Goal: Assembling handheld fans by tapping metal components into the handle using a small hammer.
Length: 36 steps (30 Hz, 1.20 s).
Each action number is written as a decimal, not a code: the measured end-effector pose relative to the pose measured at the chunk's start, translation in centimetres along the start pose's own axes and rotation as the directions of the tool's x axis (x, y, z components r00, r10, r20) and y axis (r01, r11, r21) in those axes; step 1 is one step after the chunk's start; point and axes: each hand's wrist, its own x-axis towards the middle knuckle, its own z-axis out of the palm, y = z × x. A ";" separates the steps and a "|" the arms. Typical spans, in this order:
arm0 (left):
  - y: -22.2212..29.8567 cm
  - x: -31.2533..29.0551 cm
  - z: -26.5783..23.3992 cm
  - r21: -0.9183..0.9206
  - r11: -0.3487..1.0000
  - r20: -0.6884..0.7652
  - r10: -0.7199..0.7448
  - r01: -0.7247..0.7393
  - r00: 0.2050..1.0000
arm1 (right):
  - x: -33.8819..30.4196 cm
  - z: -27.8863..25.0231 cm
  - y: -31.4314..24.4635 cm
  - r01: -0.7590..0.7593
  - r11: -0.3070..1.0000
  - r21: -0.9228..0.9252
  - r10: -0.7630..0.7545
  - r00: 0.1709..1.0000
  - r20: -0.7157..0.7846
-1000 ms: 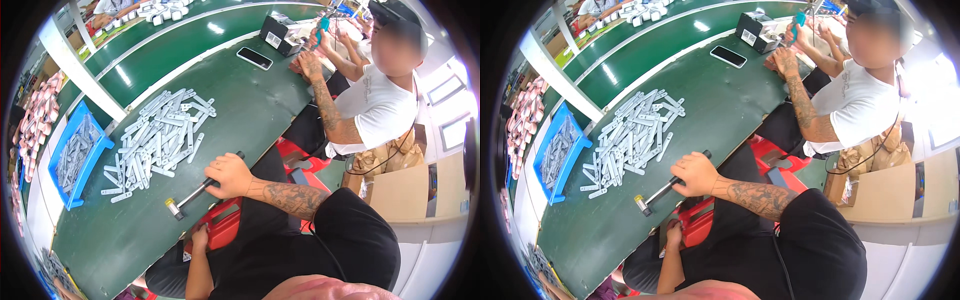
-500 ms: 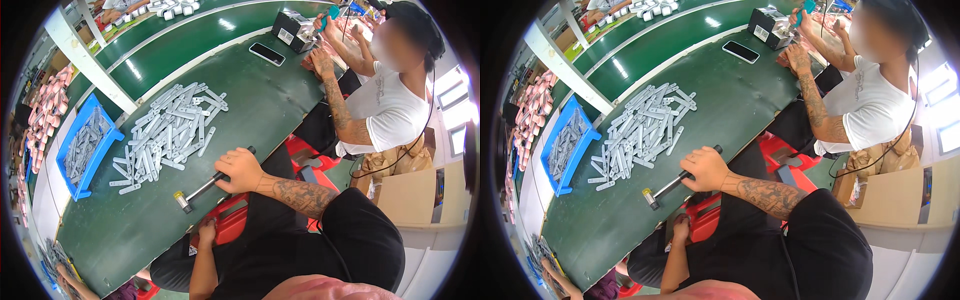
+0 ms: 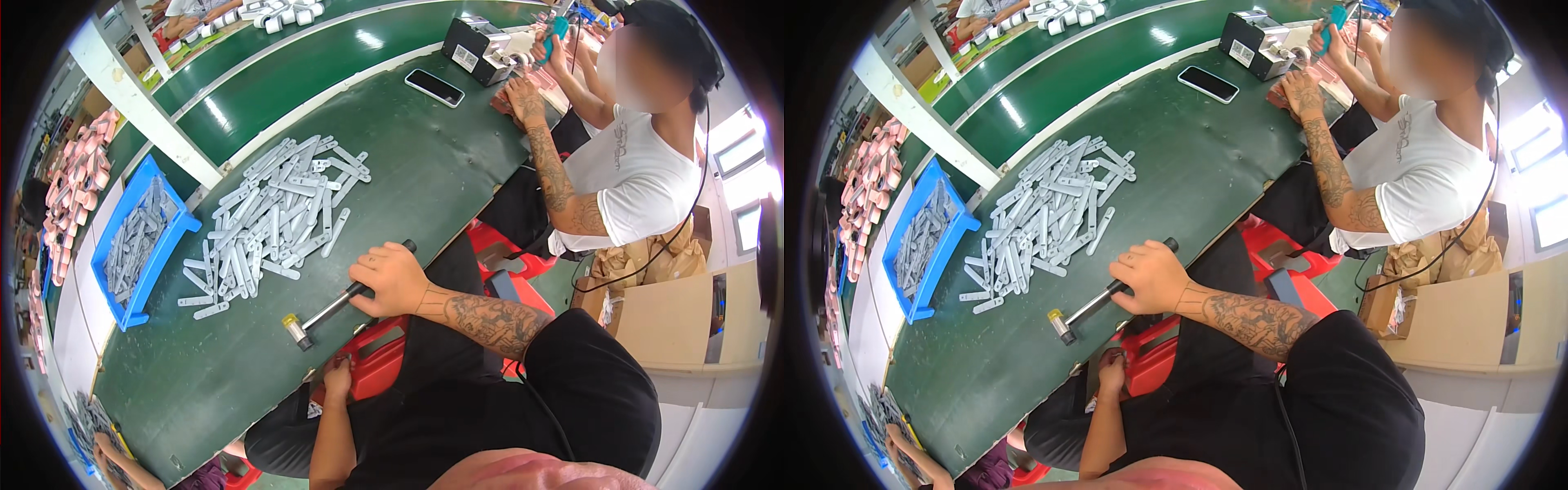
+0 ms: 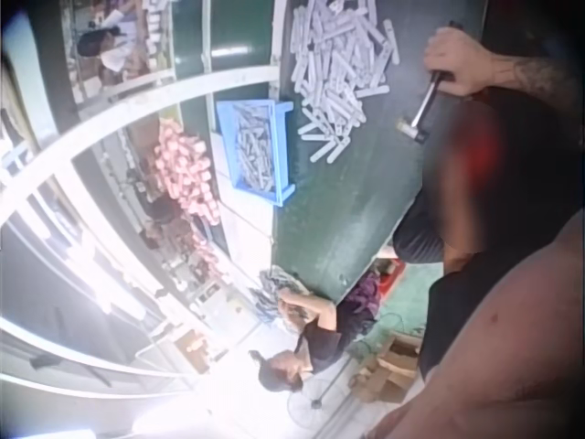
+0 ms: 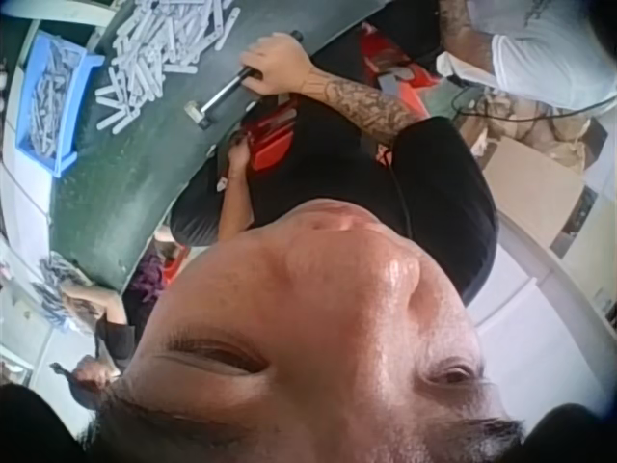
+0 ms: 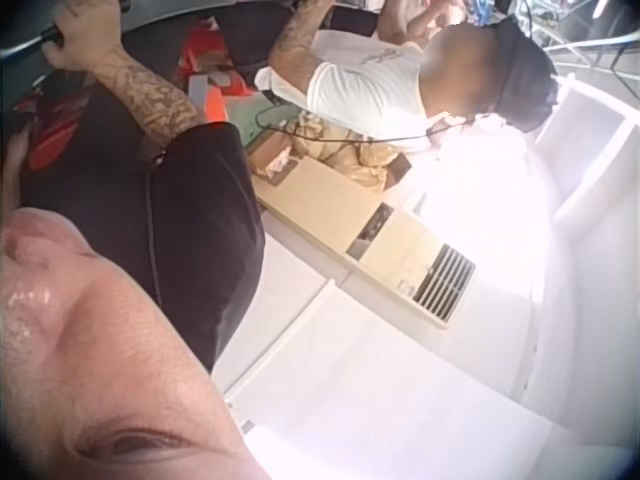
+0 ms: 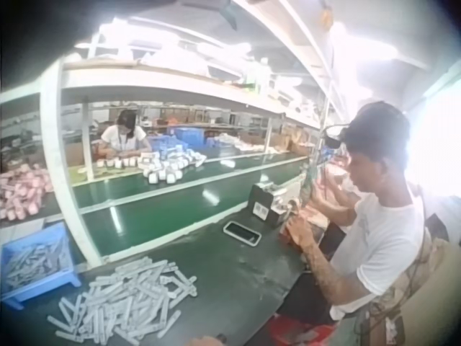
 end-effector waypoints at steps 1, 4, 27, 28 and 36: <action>0.0 0.0 0.1 -0.016 1.000 0.000 0.003 -0.003 1.000 | 0.0 -0.1 0.0 0.001 1.000 -0.003 -0.001 1.000 -0.001; -0.1 0.0 0.1 -0.033 0.999 -0.001 0.009 -0.009 1.000 | 0.2 -0.1 0.0 0.013 1.000 0.000 -0.013 0.999 -0.039; 0.1 -0.2 -0.1 0.027 0.993 -0.011 -0.115 0.116 0.993 | 0.0 -0.1 -0.1 -0.002 1.000 0.001 0.002 1.000 0.011; 0.1 -0.1 -0.1 0.010 0.993 -0.014 -0.116 0.116 0.993 | 0.1 -0.1 -0.1 0.003 1.000 0.003 -0.003 1.000 0.004; 0.3 0.0 0.1 0.012 0.992 -0.012 -0.125 0.125 0.992 | 0.0 -0.3 0.2 0.001 1.000 0.000 -0.001 1.000 0.010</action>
